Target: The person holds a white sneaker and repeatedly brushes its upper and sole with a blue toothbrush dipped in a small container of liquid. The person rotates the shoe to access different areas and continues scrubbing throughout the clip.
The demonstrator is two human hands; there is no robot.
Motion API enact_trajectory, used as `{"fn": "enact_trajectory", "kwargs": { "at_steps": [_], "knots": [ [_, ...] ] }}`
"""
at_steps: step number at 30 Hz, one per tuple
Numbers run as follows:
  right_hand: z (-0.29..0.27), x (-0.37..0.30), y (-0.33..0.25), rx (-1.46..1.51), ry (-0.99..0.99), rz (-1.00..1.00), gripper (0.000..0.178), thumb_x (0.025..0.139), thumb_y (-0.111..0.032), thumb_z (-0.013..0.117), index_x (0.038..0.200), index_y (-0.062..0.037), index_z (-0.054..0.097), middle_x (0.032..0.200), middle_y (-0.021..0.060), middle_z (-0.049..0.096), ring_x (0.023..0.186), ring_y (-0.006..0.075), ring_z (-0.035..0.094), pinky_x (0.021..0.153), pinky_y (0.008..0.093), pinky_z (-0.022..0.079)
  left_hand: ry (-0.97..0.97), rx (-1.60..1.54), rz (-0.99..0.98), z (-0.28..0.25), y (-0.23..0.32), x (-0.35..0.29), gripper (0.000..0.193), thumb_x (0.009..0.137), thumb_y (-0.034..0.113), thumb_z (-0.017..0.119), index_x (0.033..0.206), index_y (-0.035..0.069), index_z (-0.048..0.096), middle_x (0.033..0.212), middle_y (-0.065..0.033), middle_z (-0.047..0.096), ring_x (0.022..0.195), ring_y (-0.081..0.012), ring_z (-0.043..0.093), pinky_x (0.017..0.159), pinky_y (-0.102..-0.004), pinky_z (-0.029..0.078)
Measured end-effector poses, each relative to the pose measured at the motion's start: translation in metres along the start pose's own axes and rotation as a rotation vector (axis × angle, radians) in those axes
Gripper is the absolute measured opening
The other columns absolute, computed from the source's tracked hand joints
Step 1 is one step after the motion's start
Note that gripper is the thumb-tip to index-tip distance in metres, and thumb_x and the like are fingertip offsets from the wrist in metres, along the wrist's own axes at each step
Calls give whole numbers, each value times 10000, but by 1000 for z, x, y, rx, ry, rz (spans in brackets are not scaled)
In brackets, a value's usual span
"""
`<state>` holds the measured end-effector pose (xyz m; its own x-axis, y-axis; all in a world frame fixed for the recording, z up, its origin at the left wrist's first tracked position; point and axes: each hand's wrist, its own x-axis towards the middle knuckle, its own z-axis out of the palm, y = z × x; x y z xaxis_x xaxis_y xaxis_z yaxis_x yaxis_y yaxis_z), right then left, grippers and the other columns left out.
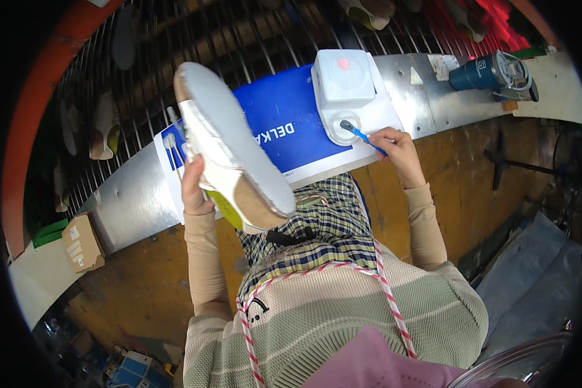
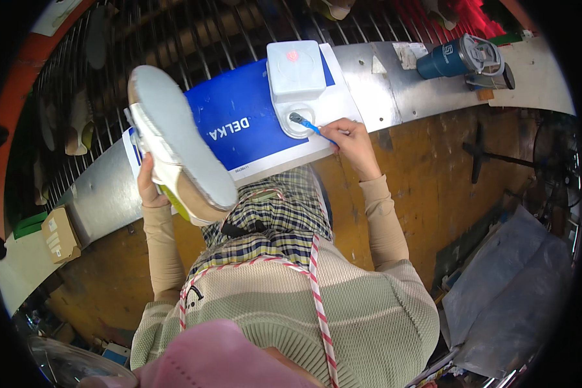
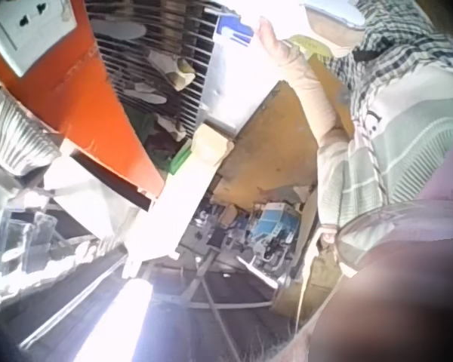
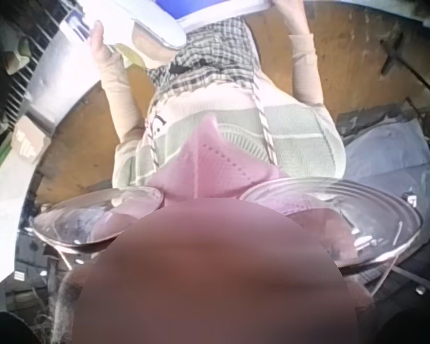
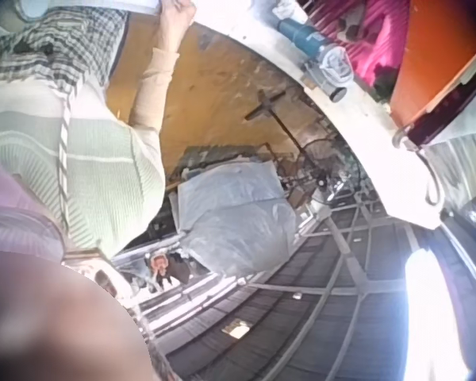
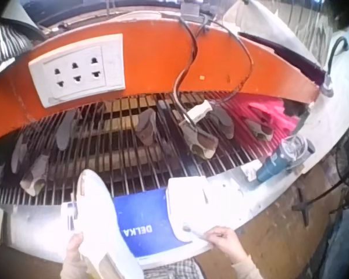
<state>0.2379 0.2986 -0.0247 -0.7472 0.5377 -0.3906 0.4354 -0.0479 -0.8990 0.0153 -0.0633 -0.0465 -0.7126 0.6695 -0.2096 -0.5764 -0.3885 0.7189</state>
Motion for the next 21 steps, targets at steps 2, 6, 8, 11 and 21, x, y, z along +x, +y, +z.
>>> {"fn": "enact_trajectory", "kwargs": {
  "at_steps": [2,6,8,11,21],
  "knots": [
    [13,0,-16,266,-133,92,139,902,-77,701,943,54,724,835,23,619,645,84,540,585,204,398,52,119,-13,23,-5,8,603,941,238,592,1461,10,386,1314,-174,603,1145,-283,644,990,-398,530],
    [62,0,-57,444,-233,-340,115,898,22,664,1005,56,690,1028,77,565,774,130,589,674,250,448,28,292,-7,73,-7,18,766,838,137,696,1500,-12,341,1301,-157,601,1135,-227,627,982,-332,503],
    [79,0,-77,352,-120,-508,133,873,45,684,1006,50,697,1048,76,557,785,132,590,727,256,469,-21,363,24,91,-3,18,816,811,150,726,1509,-18,339,1342,-151,577,1183,-219,593,1021,-326,461],
    [90,-1,-101,225,21,-683,172,825,53,736,996,36,721,1051,66,540,857,131,566,790,260,484,-82,441,86,106,5,16,869,778,156,759,1515,-26,336,1400,-153,536,1249,-220,545,1073,-332,407],
    [77,12,-148,-136,278,-1073,185,755,-25,812,933,-14,760,905,61,546,767,126,545,651,247,463,-160,613,263,110,11,5,1015,706,210,878,1507,-64,319,1505,-204,436,1385,-266,438,1155,-388,327]
  ]
}}
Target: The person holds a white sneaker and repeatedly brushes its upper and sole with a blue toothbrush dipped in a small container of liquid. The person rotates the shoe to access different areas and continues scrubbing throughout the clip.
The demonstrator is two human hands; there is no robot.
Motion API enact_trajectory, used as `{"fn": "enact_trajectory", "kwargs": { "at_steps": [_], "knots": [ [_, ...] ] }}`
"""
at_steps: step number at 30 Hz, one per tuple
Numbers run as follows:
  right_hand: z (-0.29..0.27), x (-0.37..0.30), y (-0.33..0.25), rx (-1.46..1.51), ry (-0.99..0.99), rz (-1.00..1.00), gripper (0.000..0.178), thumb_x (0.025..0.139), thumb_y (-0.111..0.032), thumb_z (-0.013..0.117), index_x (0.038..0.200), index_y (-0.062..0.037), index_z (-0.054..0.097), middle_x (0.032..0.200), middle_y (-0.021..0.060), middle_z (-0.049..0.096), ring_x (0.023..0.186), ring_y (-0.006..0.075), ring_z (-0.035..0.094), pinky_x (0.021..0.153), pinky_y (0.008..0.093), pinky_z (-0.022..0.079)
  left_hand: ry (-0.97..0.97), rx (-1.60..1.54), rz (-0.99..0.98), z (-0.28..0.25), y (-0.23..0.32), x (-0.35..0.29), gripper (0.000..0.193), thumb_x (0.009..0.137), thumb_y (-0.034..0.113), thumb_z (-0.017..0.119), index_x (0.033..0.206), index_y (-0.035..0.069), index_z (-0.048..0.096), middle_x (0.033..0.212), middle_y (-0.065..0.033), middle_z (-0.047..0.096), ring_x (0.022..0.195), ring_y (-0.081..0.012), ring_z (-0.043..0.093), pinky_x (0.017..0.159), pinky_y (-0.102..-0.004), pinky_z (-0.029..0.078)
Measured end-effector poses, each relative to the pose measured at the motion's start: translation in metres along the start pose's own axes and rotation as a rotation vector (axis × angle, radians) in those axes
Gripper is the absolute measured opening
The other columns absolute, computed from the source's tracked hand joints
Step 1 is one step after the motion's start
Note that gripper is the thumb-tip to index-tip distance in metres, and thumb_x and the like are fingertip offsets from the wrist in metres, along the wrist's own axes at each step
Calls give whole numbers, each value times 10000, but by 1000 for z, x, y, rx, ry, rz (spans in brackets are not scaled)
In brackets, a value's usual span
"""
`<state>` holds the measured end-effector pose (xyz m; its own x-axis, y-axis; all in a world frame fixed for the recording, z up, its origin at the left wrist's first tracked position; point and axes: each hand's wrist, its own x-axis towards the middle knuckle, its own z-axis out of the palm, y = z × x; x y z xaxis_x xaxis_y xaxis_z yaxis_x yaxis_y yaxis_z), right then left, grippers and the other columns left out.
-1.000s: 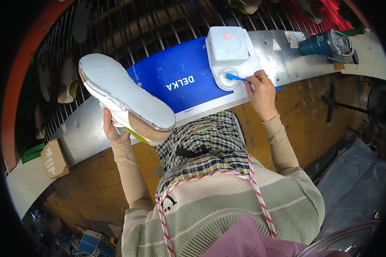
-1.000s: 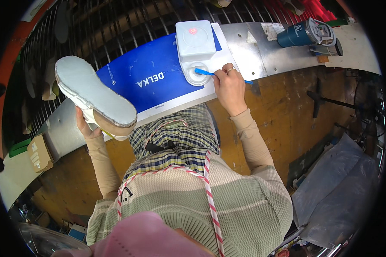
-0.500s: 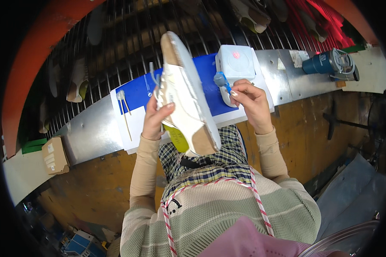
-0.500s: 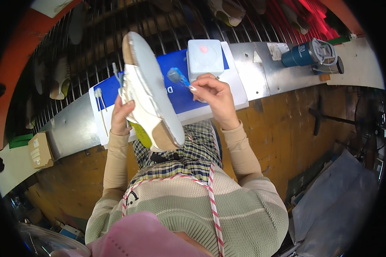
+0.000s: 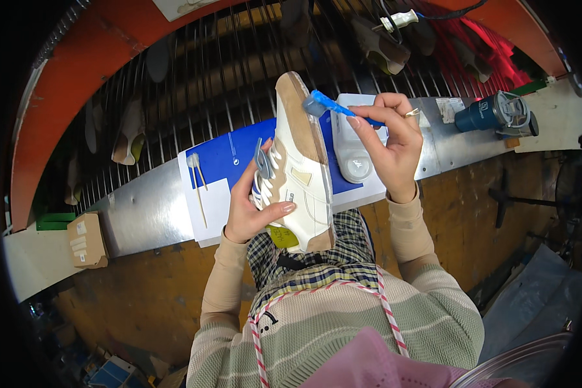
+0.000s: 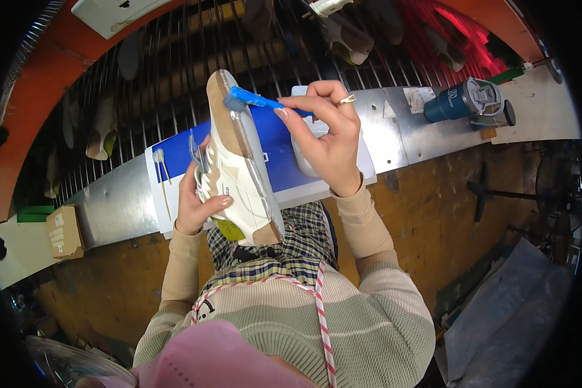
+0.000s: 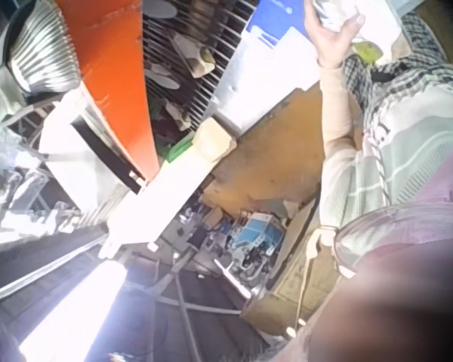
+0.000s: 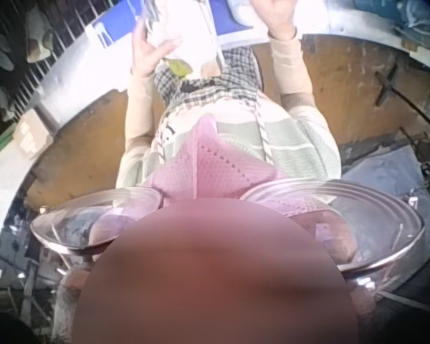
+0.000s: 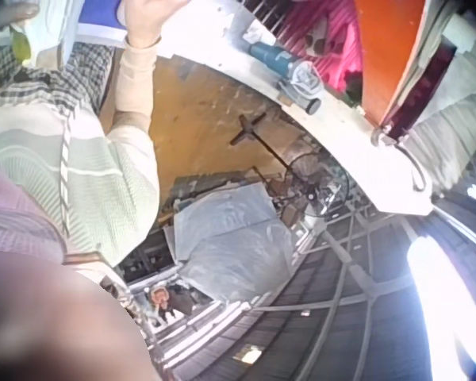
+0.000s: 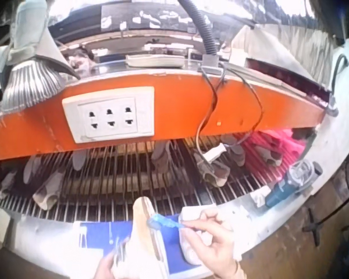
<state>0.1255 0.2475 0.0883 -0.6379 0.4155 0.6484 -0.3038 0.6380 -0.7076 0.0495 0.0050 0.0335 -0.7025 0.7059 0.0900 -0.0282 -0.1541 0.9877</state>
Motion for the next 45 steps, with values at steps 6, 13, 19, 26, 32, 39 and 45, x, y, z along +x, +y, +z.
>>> {"fn": "enact_trajectory", "kwargs": {
  "at_steps": [6,13,19,26,32,39,45],
  "knots": [
    [-8,32,-2,-155,-51,-127,153,760,-53,810,898,-14,759,885,60,553,742,124,547,642,240,457,-28,116,36,-3,5,-10,1014,690,212,901,1494,-64,349,1514,-203,428,1401,-271,417,1164,-391,312],
    [-21,46,0,-121,-163,-231,168,740,-39,811,900,-16,767,859,42,551,693,109,555,603,232,434,-22,82,62,-4,6,-11,1014,683,200,901,1491,-69,351,1501,-203,443,1389,-273,431,1159,-390,317],
    [-36,38,-6,-91,-259,-242,188,733,-27,816,915,-17,769,858,42,531,678,105,549,584,228,429,16,46,37,-5,7,-8,1022,678,210,897,1487,-84,346,1498,-204,443,1380,-272,444,1157,-389,321],
    [-36,16,-8,82,-318,-155,200,722,-10,818,916,-14,768,864,36,502,687,113,520,580,238,441,46,-26,13,-8,8,-2,1028,684,214,875,1501,-75,323,1492,-207,447,1371,-273,453,1153,-392,327],
    [-31,-12,-10,216,-296,114,224,737,6,807,957,-20,776,886,34,533,784,117,521,657,243,435,135,-95,-55,-1,22,0,884,776,162,784,1506,-44,330,1406,-185,522,1279,-239,526,1095,-367,393],
    [-12,-40,-20,190,-112,213,212,757,11,796,966,-11,770,904,35,532,783,118,513,680,237,432,256,-375,-162,16,34,7,677,878,120,687,1466,-8,377,1289,-137,596,1142,-192,611,979,-308,485],
    [-10,-26,-21,-13,-45,14,223,746,1,801,966,-11,766,888,46,520,747,118,503,663,240,434,248,-314,-148,17,38,3,701,874,115,694,1473,-20,356,1284,-151,598,1142,-192,617,963,-303,501]
  ]
}}
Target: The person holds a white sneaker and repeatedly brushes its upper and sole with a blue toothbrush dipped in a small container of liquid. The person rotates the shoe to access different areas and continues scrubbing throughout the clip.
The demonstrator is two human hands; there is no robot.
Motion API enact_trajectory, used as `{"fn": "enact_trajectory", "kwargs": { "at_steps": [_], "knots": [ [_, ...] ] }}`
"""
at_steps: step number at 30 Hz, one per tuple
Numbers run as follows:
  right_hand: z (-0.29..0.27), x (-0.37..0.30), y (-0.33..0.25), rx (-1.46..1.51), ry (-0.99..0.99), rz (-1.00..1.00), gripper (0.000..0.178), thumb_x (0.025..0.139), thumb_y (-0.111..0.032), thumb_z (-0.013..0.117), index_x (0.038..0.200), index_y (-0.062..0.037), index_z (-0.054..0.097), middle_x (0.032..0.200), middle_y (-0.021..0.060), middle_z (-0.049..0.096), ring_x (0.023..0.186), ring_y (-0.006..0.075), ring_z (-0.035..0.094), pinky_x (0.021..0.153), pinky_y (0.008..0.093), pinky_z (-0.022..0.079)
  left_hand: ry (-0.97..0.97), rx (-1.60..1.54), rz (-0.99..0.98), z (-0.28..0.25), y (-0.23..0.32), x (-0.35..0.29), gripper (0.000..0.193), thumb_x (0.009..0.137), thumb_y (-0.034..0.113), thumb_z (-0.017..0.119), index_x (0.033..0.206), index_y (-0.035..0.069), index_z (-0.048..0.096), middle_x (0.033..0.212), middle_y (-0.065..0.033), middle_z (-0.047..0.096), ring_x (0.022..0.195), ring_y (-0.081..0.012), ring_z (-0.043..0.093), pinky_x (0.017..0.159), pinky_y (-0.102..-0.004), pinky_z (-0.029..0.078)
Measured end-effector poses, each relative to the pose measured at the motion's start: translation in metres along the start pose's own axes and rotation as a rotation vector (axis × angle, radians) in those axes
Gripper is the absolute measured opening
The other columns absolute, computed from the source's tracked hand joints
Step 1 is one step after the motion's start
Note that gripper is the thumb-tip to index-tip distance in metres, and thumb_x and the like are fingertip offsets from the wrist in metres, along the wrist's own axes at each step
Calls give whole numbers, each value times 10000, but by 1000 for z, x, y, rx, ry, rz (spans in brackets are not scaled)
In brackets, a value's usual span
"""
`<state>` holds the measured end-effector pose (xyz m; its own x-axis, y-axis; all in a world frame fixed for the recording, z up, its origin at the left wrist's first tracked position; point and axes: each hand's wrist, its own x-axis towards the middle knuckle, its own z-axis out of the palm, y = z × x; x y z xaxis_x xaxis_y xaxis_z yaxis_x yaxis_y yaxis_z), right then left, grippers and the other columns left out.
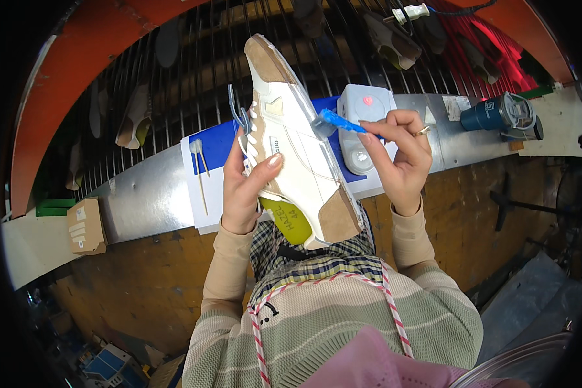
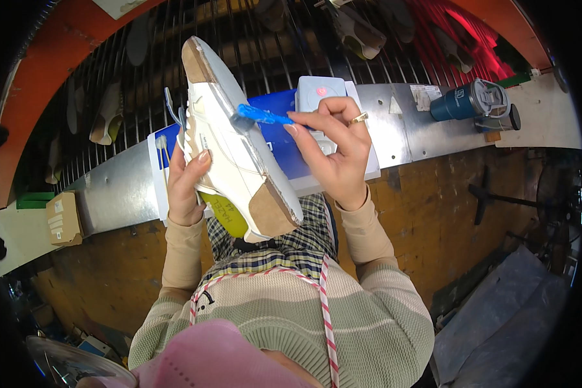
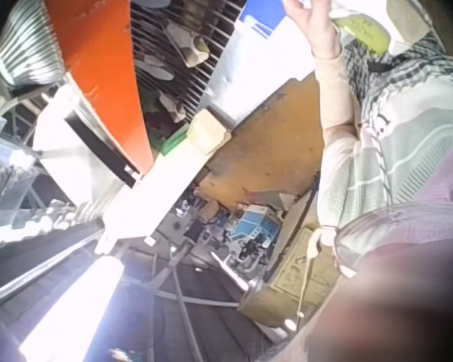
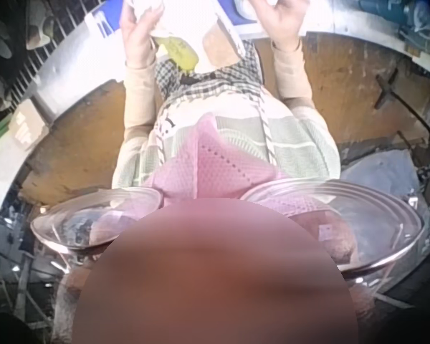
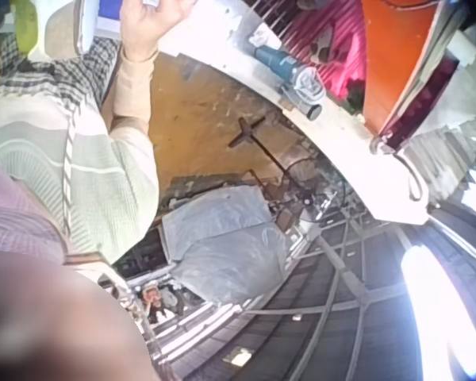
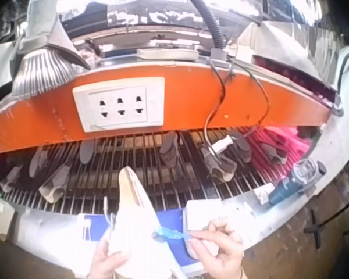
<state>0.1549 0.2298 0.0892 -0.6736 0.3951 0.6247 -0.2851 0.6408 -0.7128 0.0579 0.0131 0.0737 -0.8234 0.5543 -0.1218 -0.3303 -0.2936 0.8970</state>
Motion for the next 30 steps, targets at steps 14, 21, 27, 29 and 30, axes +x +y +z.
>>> {"fn": "enact_trajectory", "kwargs": {
  "at_steps": [14,21,27,29,30],
  "knots": [
    [-1,57,8,-198,-3,-381,234,712,-42,831,938,-49,770,870,42,532,628,104,448,535,238,338,-9,69,14,2,0,-14,751,854,74,701,1494,-41,324,1301,-151,588,1157,-191,601,987,-312,483],
    [-23,55,7,-87,-193,-321,208,714,-21,825,915,-31,770,848,37,515,630,87,463,530,232,362,-14,28,-2,1,3,-11,727,867,118,698,1480,-35,339,1303,-150,583,1156,-198,600,982,-309,484],
    [-32,31,11,111,-311,-108,186,723,-30,818,903,-18,771,842,28,506,711,117,492,588,239,393,23,-58,-40,3,7,-11,713,886,110,672,1499,-7,326,1313,-154,583,1156,-206,608,983,-313,484],
    [-33,19,11,172,-345,6,177,726,-34,815,897,-16,773,842,24,510,738,123,490,621,253,401,37,-66,-42,3,9,-9,689,904,113,648,1500,-5,323,1316,-154,585,1159,-204,612,989,-313,483],
    [-33,9,8,229,-320,133,169,728,-35,810,893,-17,777,844,21,518,777,131,487,659,268,401,51,-72,-51,2,9,-8,677,912,115,636,1501,-4,322,1317,-154,586,1160,-203,613,992,-313,482]
  ]
}}
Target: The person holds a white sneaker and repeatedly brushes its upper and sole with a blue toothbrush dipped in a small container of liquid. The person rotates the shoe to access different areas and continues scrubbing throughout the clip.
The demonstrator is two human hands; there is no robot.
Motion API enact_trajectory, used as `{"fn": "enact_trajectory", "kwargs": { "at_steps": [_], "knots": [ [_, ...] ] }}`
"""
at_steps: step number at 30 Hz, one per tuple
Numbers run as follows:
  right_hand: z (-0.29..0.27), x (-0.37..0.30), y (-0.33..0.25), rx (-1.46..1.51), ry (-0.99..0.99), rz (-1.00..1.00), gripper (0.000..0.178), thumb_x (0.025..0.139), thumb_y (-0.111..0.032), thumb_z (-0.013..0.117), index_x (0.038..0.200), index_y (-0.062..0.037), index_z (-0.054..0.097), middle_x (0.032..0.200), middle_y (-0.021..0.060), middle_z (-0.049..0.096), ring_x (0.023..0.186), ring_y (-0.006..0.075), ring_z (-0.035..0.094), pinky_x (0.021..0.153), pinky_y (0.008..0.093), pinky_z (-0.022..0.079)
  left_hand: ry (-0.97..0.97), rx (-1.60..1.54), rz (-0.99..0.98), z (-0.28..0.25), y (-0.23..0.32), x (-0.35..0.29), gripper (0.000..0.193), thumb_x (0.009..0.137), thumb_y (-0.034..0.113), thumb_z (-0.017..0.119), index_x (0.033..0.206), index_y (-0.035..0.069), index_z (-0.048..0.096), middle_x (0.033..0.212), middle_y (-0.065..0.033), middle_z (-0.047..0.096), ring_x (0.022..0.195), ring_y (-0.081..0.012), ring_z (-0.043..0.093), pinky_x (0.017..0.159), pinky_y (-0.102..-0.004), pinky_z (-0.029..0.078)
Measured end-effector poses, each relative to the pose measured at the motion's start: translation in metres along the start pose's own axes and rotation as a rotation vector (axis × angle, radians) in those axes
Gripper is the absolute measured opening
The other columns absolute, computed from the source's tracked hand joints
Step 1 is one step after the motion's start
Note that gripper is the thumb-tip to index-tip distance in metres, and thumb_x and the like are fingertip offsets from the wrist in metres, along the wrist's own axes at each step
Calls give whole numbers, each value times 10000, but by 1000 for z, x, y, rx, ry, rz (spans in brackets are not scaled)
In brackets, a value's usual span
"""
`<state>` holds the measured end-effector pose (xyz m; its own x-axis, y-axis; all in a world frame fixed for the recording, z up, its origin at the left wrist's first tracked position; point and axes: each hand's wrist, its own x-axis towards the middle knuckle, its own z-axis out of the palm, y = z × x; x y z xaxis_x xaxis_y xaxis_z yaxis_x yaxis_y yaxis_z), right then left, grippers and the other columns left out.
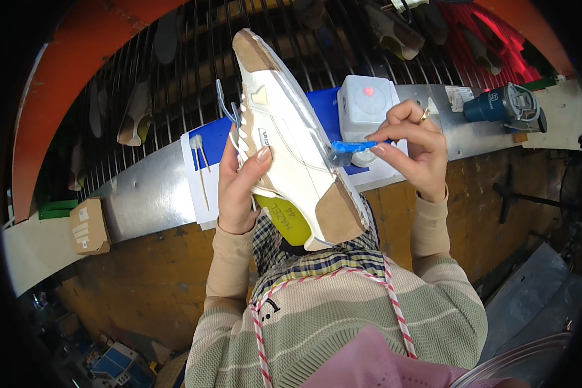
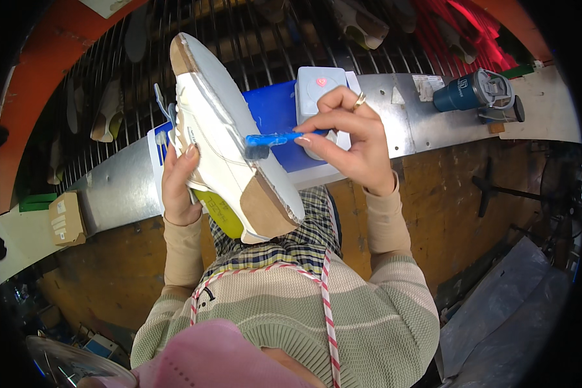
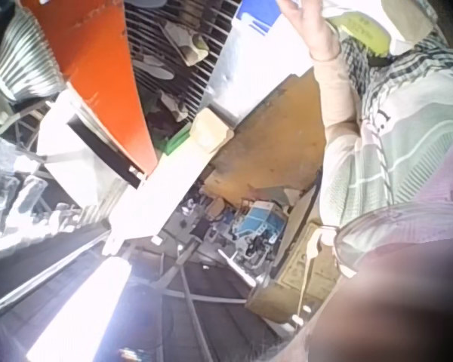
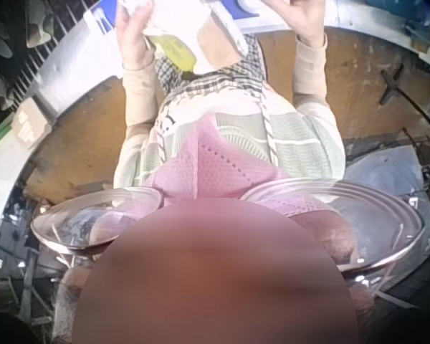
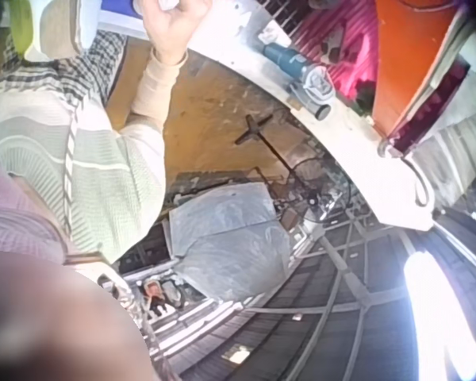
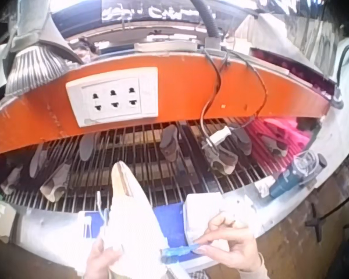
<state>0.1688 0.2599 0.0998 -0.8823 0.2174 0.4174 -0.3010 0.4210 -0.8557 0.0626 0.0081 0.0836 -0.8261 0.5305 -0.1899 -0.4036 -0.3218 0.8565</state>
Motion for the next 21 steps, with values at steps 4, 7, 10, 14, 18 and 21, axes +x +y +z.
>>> {"fn": "enact_trajectory", "kwargs": {
  "at_steps": [4,7,10,14,18,21],
  "knots": [
    [13,-24,-3,78,122,118,178,734,-36,807,907,-8,776,854,27,538,788,132,495,678,269,393,7,-95,-1,1,-1,5,636,943,151,606,1495,-3,331,1304,-151,598,1152,-201,625,990,-318,489],
    [21,-29,-5,-18,186,84,192,735,-24,807,924,-3,774,864,34,539,791,125,506,660,260,405,-1,-104,-3,1,-2,7,632,945,156,609,1492,-2,336,1298,-150,601,1143,-202,629,984,-316,495],
    [25,-24,-5,-133,253,-17,220,729,-17,814,946,-10,775,884,39,534,787,117,514,628,252,420,0,-85,-6,3,-2,5,625,948,159,609,1489,-4,340,1295,-148,603,1138,-201,631,979,-316,500],
    [26,-9,-4,-311,278,-174,261,715,-20,833,969,-22,774,897,40,513,765,116,502,599,249,428,0,-72,-14,4,-2,0,635,948,159,619,1496,7,336,1294,-150,602,1140,-201,631,976,-316,503],
    [31,8,1,-413,329,-323,274,705,-20,844,969,-30,772,888,40,497,752,126,487,590,252,420,0,-61,-40,4,-1,-3,659,946,164,632,1509,19,322,1297,-153,600,1139,-203,631,977,-319,503],
    [28,19,5,-442,352,-423,274,699,-21,846,962,-33,771,879,39,493,719,124,472,565,249,396,0,-65,-44,4,-2,-4,663,946,163,631,1512,19,317,1298,-155,599,1138,-205,632,976,-321,505]
  ]
}}
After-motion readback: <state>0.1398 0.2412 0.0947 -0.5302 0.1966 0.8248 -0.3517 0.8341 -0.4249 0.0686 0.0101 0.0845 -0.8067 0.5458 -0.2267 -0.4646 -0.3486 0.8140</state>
